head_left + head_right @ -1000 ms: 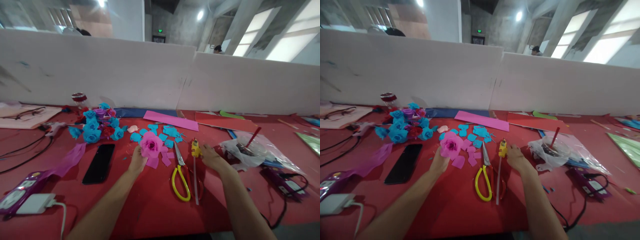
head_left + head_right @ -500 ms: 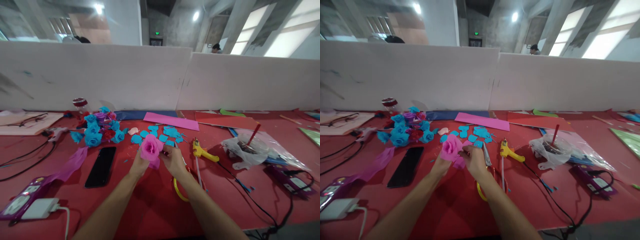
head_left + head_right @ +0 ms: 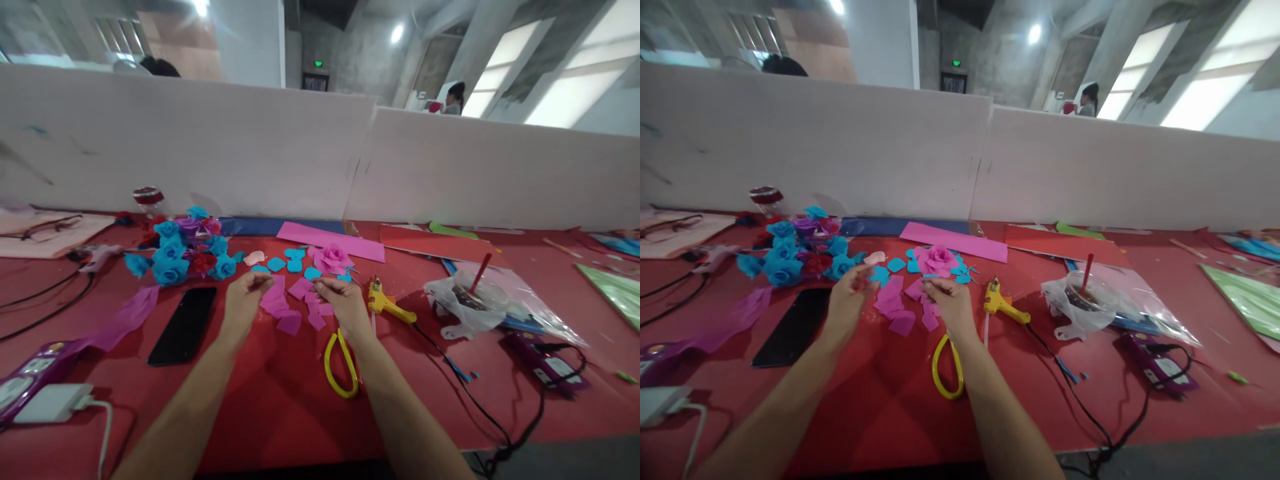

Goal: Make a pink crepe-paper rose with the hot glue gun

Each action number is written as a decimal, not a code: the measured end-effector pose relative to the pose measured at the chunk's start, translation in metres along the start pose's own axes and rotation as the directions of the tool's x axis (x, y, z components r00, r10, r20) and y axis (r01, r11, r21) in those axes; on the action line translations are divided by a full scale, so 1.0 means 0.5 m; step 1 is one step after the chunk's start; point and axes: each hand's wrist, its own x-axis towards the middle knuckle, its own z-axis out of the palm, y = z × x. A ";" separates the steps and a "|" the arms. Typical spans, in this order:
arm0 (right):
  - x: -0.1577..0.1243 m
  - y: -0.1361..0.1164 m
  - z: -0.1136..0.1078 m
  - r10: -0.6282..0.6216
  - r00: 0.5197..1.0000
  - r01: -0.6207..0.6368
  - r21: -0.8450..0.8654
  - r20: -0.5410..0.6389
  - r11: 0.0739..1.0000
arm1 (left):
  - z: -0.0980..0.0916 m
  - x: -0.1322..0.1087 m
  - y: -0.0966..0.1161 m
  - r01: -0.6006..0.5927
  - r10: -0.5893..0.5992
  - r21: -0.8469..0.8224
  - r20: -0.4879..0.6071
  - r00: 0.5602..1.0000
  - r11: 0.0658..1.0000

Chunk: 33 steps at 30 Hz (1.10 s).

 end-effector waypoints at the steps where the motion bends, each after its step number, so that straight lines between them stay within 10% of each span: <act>1: 0.000 0.004 0.001 -0.001 1.000 0.001 -0.008 0.018 1.000 | 0.005 -0.007 0.010 0.030 -0.029 -0.005 0.059 0.998 1.000; 9: 0.003 0.043 0.010 -0.076 0.988 0.102 -0.198 0.136 0.975 | 0.094 -0.068 0.049 0.180 -0.060 -0.342 0.332 0.941 0.922; 23: -0.016 0.062 0.020 -0.256 0.960 0.275 -0.557 0.114 0.784 | 0.083 -0.069 -0.005 -0.065 0.117 -0.404 0.105 0.988 0.912; 33: -0.027 0.017 0.036 0.132 0.977 -0.155 0.136 0.167 0.978 | 0.076 -0.040 -0.024 0.007 -0.025 -0.443 -0.034 0.999 0.897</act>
